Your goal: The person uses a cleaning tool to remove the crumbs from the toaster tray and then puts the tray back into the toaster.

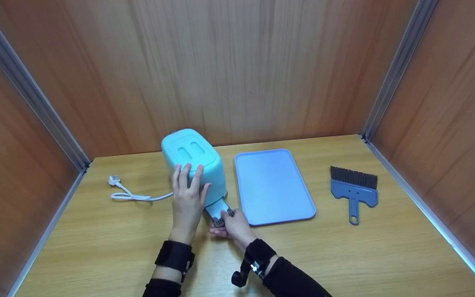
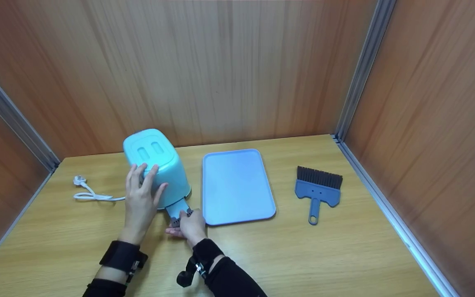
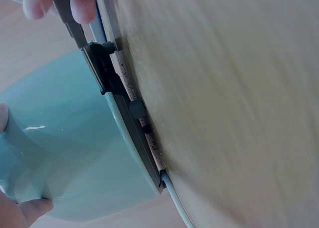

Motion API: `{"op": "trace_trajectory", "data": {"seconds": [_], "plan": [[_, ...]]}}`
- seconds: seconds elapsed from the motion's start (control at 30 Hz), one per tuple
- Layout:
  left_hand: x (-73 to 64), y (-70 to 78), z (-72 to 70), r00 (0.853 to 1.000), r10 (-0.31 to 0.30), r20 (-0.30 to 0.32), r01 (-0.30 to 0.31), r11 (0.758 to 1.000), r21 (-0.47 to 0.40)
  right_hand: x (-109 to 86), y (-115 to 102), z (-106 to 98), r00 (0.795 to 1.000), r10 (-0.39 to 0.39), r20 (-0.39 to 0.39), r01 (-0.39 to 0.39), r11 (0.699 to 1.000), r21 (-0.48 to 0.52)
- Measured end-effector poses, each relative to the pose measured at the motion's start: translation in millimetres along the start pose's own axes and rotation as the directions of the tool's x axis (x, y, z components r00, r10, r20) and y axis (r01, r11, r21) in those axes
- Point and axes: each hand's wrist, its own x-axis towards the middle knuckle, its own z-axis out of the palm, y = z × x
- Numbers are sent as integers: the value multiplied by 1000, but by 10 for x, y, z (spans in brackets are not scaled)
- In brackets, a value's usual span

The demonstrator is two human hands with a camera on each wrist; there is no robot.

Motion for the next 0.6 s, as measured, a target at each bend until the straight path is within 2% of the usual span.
{"op": "trace_trajectory", "data": {"seconds": [0.2, 0.6], "plan": [[5, -1, 2, 1000, -13, 13, 13, 1000, -9, -28, 1, -22, 1000, 8, -2, -8, 1000, -7], [11, 1, 1, 1000, -1, 1, 1, 1000, -8, -118, 39, -87, 1000, -11, 2, 11, 1000, -25]]}}
